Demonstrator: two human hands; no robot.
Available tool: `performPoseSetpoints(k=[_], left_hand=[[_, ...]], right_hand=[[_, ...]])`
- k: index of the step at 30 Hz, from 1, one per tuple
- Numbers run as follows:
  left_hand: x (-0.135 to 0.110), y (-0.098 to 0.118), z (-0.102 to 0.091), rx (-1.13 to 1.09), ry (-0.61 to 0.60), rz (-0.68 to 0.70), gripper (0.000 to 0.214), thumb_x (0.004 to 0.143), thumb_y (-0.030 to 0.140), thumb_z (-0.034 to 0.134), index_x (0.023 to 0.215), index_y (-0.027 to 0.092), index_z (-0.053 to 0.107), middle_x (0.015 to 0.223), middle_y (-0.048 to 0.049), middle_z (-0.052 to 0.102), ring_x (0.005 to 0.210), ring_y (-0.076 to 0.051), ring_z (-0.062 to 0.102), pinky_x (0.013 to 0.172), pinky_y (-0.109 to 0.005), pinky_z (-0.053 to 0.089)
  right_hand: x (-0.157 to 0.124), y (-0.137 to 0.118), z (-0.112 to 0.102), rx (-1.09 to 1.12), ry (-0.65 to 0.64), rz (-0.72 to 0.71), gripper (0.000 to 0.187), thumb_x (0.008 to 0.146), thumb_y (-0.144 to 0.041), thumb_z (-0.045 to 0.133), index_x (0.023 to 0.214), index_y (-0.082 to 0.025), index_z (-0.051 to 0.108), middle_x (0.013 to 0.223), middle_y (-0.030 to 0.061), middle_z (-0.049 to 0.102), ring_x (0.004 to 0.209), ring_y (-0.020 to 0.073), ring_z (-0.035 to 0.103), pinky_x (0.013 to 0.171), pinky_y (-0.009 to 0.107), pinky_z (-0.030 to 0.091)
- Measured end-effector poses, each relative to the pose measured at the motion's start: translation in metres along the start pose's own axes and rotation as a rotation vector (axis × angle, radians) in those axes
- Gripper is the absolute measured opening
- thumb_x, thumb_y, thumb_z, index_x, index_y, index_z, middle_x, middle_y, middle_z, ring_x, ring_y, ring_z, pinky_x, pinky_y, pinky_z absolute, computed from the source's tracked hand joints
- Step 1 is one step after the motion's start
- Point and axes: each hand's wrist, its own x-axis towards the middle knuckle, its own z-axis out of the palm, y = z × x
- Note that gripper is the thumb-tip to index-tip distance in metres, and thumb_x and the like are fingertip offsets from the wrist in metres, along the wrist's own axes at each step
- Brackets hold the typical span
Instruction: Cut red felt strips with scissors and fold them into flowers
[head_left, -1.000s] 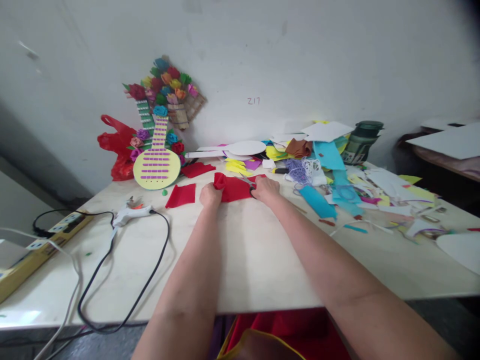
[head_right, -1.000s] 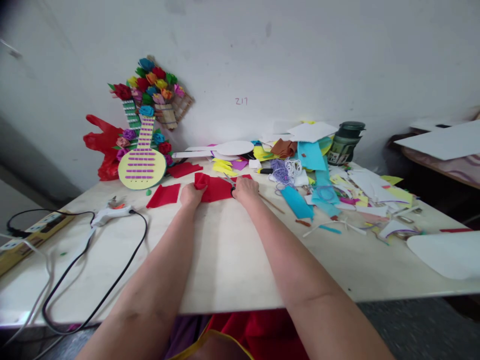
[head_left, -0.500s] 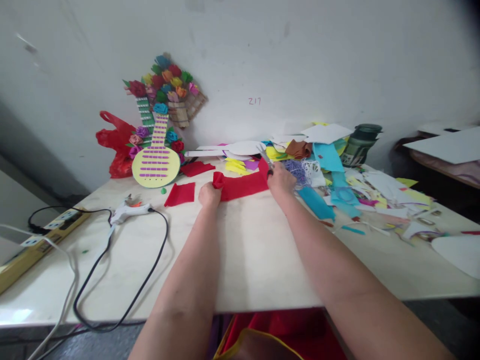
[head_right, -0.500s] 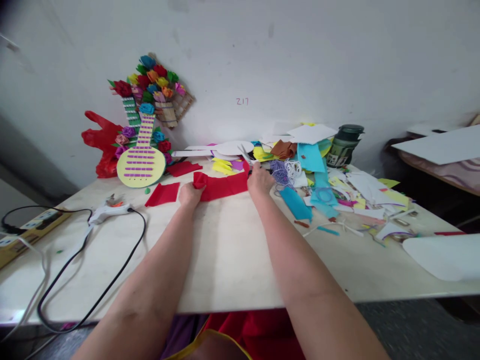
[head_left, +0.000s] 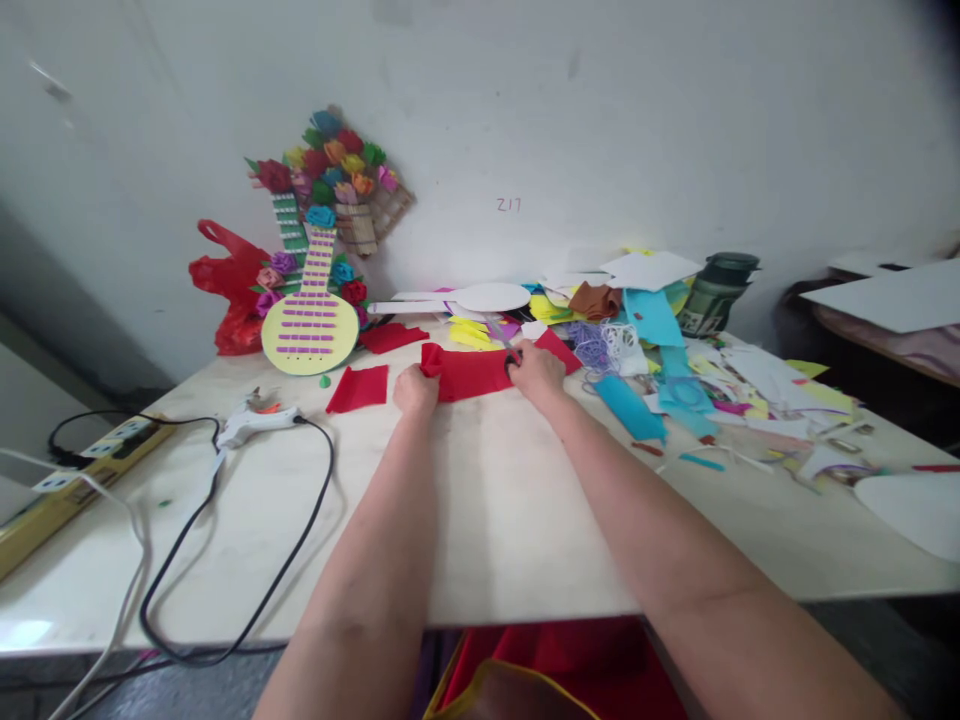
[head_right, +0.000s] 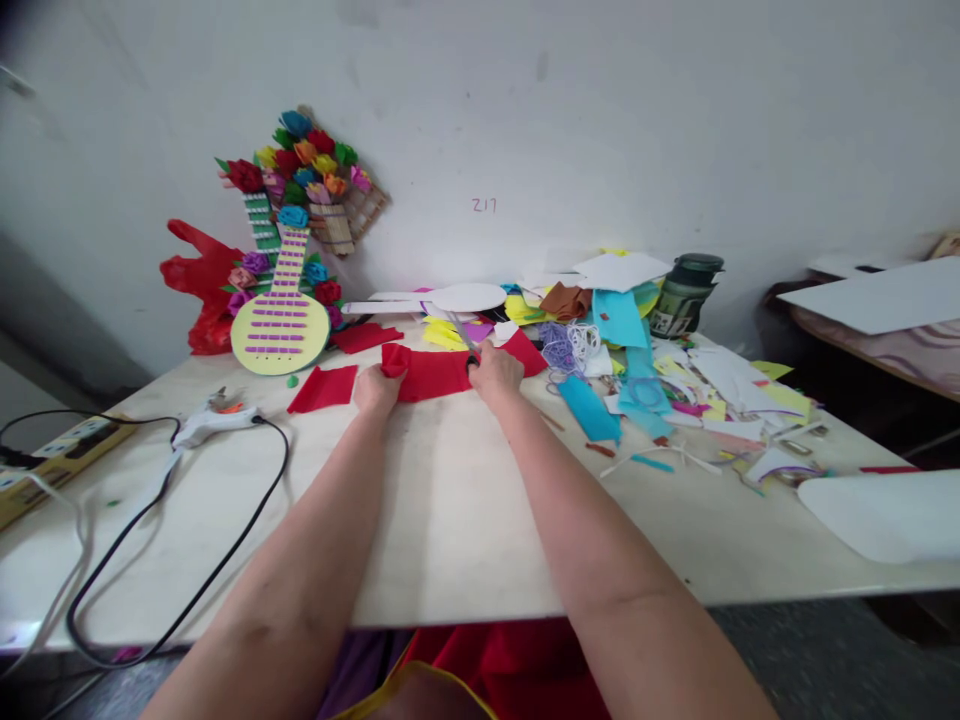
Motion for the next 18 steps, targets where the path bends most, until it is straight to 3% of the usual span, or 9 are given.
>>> performPoseSetpoints(k=[5,18], left_hand=[[0.000,-0.001,-0.004,-0.032,-0.006,-0.028,0.036,0.068,0.046,0.057,0.092,0.020,0.064,0.099,-0.0129,0.064,0.094,-0.028,0.058,0.072,-0.033,0.044],[-0.001,0.003,0.009,-0.208,0.017,-0.078,0.035,0.067,0.044,0.058,0.093,0.021,0.064,0.095,-0.0087,0.066,0.091,-0.022,0.059,0.074,-0.029,0.044]], right_hand=[[-0.012,-0.017,0.012,-0.057,-0.102,-0.135,0.034,0.082,-0.035,0.045,0.114,-0.024,0.048,0.093,0.0083,0.064,0.088,0.0222,0.059,0.074,0.033,0.039],[0.011,0.000,0.027,0.018,-0.051,-0.088,0.037,0.084,-0.035,0.044,0.119,-0.025,0.042,0.104,0.0064,0.063,0.093,0.0221,0.059,0.073,0.031,0.041]])
